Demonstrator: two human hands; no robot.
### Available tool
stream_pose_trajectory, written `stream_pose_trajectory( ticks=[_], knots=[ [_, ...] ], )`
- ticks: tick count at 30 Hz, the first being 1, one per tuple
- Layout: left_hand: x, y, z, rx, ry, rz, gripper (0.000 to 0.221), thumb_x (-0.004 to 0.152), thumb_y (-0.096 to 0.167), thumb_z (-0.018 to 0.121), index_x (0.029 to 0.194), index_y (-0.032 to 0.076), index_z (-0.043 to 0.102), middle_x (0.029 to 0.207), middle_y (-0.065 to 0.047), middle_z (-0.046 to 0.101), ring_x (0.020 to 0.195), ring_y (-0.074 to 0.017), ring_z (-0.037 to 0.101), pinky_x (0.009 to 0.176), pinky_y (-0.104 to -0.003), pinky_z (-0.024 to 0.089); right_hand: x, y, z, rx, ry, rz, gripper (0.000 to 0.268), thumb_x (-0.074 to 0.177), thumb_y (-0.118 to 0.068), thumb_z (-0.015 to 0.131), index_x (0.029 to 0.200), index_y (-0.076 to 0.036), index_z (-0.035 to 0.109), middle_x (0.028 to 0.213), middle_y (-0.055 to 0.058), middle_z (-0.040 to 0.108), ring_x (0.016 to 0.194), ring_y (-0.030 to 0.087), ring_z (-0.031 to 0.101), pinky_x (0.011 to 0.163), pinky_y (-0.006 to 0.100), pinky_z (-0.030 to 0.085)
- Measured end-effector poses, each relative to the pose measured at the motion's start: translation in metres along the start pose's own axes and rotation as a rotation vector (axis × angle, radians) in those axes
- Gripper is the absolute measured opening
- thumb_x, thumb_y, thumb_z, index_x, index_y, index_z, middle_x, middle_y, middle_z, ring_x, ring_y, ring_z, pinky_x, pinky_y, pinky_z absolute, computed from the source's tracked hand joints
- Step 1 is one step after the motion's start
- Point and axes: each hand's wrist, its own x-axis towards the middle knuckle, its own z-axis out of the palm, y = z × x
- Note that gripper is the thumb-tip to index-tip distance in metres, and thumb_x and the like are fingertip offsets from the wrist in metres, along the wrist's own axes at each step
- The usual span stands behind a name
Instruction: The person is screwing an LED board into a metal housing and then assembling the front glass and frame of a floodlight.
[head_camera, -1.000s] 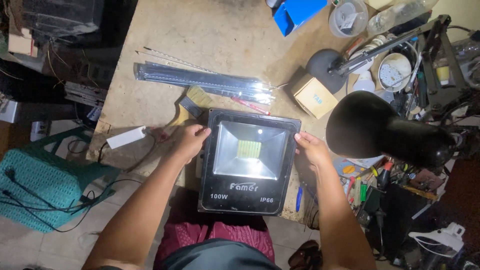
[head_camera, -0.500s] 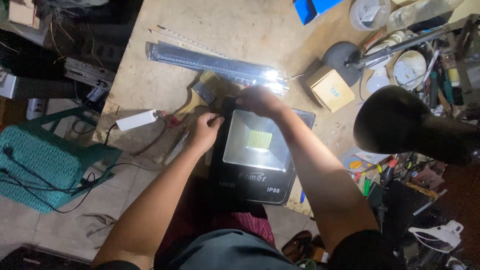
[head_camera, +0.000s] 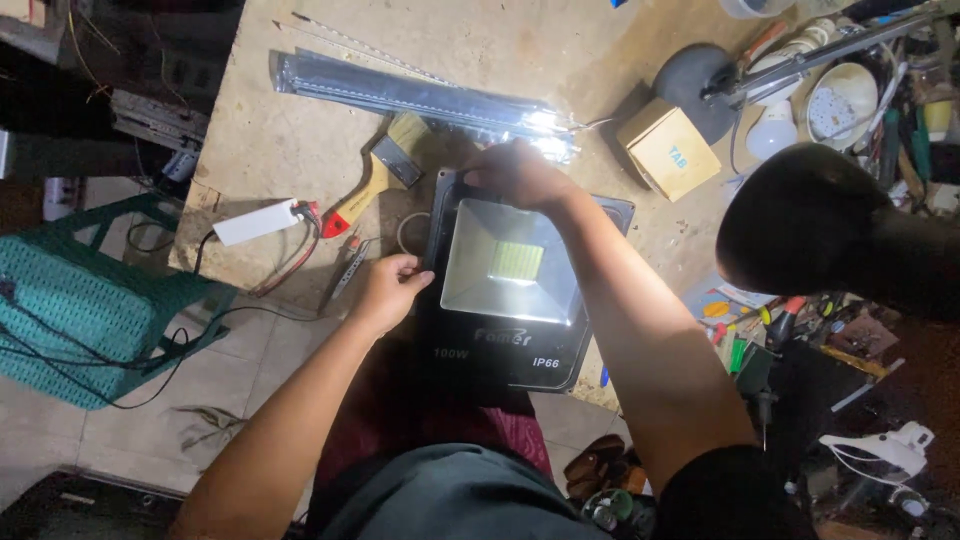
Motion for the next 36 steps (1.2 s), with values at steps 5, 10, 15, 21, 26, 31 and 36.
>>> stream_pose_trajectory(
  ticks=[5,10,15,21,26,31,36],
  knots=[
    [0.003,-0.003,0.002,0.112,-0.037,-0.014,0.047,0.087,0.033,0.084,0.122,0.003,0.073,0.117,-0.020,0.074,0.113,-0.0325,0.069,0.089,-0.041,0.059,-0.078,-0.041,0.009,-0.401,0.504,0.209,0.044,0.091,-0.034,0.081,0.131,-0.019,0.072,0.117,0.010,0.070,0.115,0.032,0.068,0.099,0.043,0.055],
    [-0.026,0.056,-0.008,-0.027,-0.053,-0.122,0.060,0.092,0.022,0.080,0.136,-0.013,0.059,0.134,-0.039,0.059,0.127,-0.0490,0.056,0.096,-0.055,0.054,-0.196,-0.022,-0.001,-0.237,1.208,0.587,0.047,0.090,-0.010,0.082,0.134,-0.001,0.068,0.119,0.030,0.071,0.105,0.043,0.072,0.087,0.047,0.061],
    [-0.030,0.058,-0.004,-0.155,-0.087,-0.192,0.067,0.093,0.018,0.076,0.143,-0.016,0.046,0.144,-0.041,0.048,0.137,-0.0520,0.046,0.103,-0.062,0.045,-0.217,0.014,-0.011,0.772,0.994,0.976,0.047,0.091,-0.018,0.085,0.134,-0.006,0.069,0.136,0.013,0.067,0.120,0.023,0.065,0.099,0.042,0.056],
    [-0.013,0.023,-0.006,-0.152,-0.112,-0.211,0.065,0.096,0.022,0.076,0.145,-0.010,0.049,0.137,-0.027,0.058,0.131,-0.0355,0.053,0.105,-0.056,0.045,-0.231,0.092,0.013,0.848,0.990,0.984,0.043,0.085,-0.004,0.087,0.125,0.001,0.070,0.117,0.020,0.074,0.086,0.021,0.073,0.069,0.035,0.066],
    [0.000,-0.004,-0.007,-0.173,-0.131,-0.205,0.066,0.094,0.022,0.077,0.145,-0.007,0.048,0.135,-0.024,0.056,0.131,-0.0336,0.052,0.106,-0.054,0.044,-0.228,0.039,-0.010,0.793,0.916,0.927,0.045,0.085,-0.004,0.085,0.127,0.002,0.069,0.114,0.018,0.074,0.089,0.019,0.072,0.074,0.035,0.065],
    [-0.010,0.008,-0.001,-0.150,-0.129,-0.170,0.065,0.097,0.025,0.074,0.149,-0.004,0.045,0.139,-0.021,0.053,0.132,-0.0311,0.050,0.106,-0.050,0.043,-0.297,0.016,-0.003,0.526,0.842,0.832,0.045,0.092,-0.017,0.080,0.135,-0.011,0.067,0.112,0.018,0.077,0.095,0.021,0.077,0.081,0.036,0.065],
    [-0.038,0.021,0.025,0.023,0.317,0.209,0.059,0.108,0.028,0.079,0.149,-0.001,0.048,0.124,-0.022,0.057,0.108,-0.0256,0.054,0.083,-0.038,0.054,-0.419,-0.012,0.025,0.086,0.752,1.128,0.018,0.098,-0.040,0.068,0.110,-0.034,0.080,0.085,-0.004,0.081,0.089,0.018,0.077,0.083,0.035,0.061]
  ],
)
